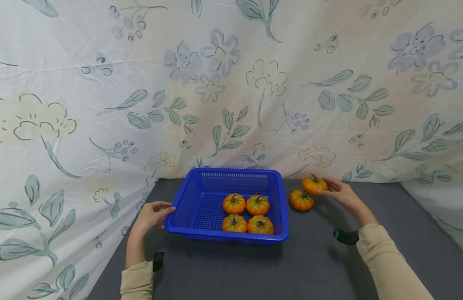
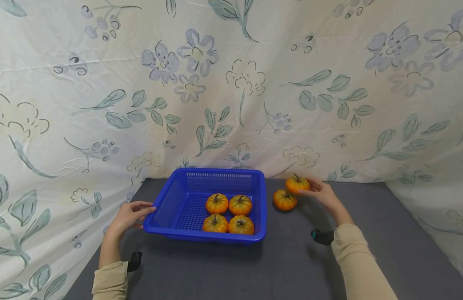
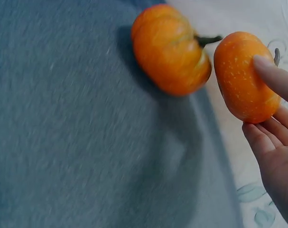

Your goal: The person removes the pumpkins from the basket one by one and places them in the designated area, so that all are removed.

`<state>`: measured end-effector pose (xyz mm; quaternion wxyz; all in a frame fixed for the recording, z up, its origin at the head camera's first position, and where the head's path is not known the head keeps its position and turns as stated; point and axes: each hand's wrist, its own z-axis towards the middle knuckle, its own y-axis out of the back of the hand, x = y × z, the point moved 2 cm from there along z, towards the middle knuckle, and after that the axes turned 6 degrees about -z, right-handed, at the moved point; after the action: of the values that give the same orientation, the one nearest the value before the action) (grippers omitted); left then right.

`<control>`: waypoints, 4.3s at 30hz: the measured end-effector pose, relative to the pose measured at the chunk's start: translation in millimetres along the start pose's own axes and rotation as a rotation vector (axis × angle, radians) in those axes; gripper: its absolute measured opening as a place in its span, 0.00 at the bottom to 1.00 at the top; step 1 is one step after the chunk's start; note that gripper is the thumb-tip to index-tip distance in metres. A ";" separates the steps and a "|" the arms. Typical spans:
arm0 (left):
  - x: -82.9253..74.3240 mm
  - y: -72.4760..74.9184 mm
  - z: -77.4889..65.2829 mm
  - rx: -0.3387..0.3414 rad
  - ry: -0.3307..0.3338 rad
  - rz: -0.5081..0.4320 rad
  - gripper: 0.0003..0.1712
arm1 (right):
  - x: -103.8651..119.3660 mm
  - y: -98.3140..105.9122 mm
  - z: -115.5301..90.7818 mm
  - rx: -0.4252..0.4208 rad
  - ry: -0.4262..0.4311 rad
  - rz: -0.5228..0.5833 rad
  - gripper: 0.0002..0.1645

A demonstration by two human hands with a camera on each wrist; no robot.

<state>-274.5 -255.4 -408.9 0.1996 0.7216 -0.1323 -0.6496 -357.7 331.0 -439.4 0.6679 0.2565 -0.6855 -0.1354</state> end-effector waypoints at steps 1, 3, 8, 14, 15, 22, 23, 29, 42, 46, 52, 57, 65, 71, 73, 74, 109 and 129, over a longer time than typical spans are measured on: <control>0.0 -0.1 0.0 0.001 0.000 -0.002 0.27 | -3.2 0.6 -1.1 -0.005 -0.013 -0.003 0.53; 0.1 -0.1 -0.1 0.001 -0.001 -0.003 0.26 | -8.8 1.9 -3.3 -0.019 -0.032 -0.008 0.53; 0.8 -0.3 0.0 0.001 0.004 -0.009 0.27 | -20.1 3.9 -6.6 -0.049 -0.064 -0.021 0.53; 1.8 -0.3 1.2 -0.003 0.005 -0.010 0.27 | -32.3 5.6 -9.5 -0.042 -0.083 -0.074 0.55; 1.9 -0.3 1.4 -0.003 0.005 -0.009 0.27 | -34.3 5.7 -10.0 -0.040 -0.085 -0.075 0.55; 2.6 -0.3 1.9 -0.007 0.013 -0.004 0.27 | -46.6 4.9 -12.6 -0.033 -0.104 -0.053 0.56; 2.6 -0.3 1.9 -0.007 0.013 -0.003 0.27 | -47.3 4.7 -13.1 -0.032 -0.105 -0.051 0.55; 2.6 -0.3 2.1 -0.006 0.007 0.001 0.26 | -47.6 4.5 -16.7 -0.035 -0.113 -0.032 0.55; 2.0 0.3 1.4 0.010 -0.006 -0.010 0.27 | -51.2 4.9 -22.2 -0.043 -0.124 -0.026 0.55; 2.0 0.6 1.3 0.010 -0.007 -0.011 0.27 | -46.6 5.0 -24.1 -0.037 -0.127 -0.043 0.55; 1.9 0.7 1.2 0.007 0.003 -0.012 0.26 | -38.3 6.1 -21.7 -0.059 -0.125 -0.068 0.57; 1.5 0.5 0.8 0.005 0.005 -0.009 0.26 | -28.0 7.8 -17.5 -0.092 -0.131 -0.075 0.58; 1.4 0.2 1.3 0.005 0.010 -0.008 0.27 | -10.7 7.9 -9.3 -0.108 -0.092 -0.091 0.61; 0.9 0.0 0.8 -0.003 0.011 0.000 0.27 | 5.9 5.8 -5.0 -0.096 -0.042 -0.105 0.63; 0.8 -0.1 0.5 -0.005 0.011 -0.001 0.26 | 12.9 4.5 -4.2 -0.090 -0.026 -0.104 0.61; 0.8 -0.2 0.5 -0.004 0.011 -0.001 0.26 | 16.5 3.9 -3.8 -0.087 -0.017 -0.103 0.60; 4.0 0.0 1.3 0.002 0.018 -0.009 0.28 | 114.2 -44.0 23.5 -0.054 0.271 -0.084 0.44; 3.4 0.2 1.4 -0.005 0.004 0.000 0.27 | 151.8 -87.4 34.3 0.032 0.366 -0.018 0.42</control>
<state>-275.4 -257.3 -412.0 0.2014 0.7225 -0.1304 -0.6484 -373.0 172.0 -359.6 0.7759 0.2936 -0.5523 -0.0818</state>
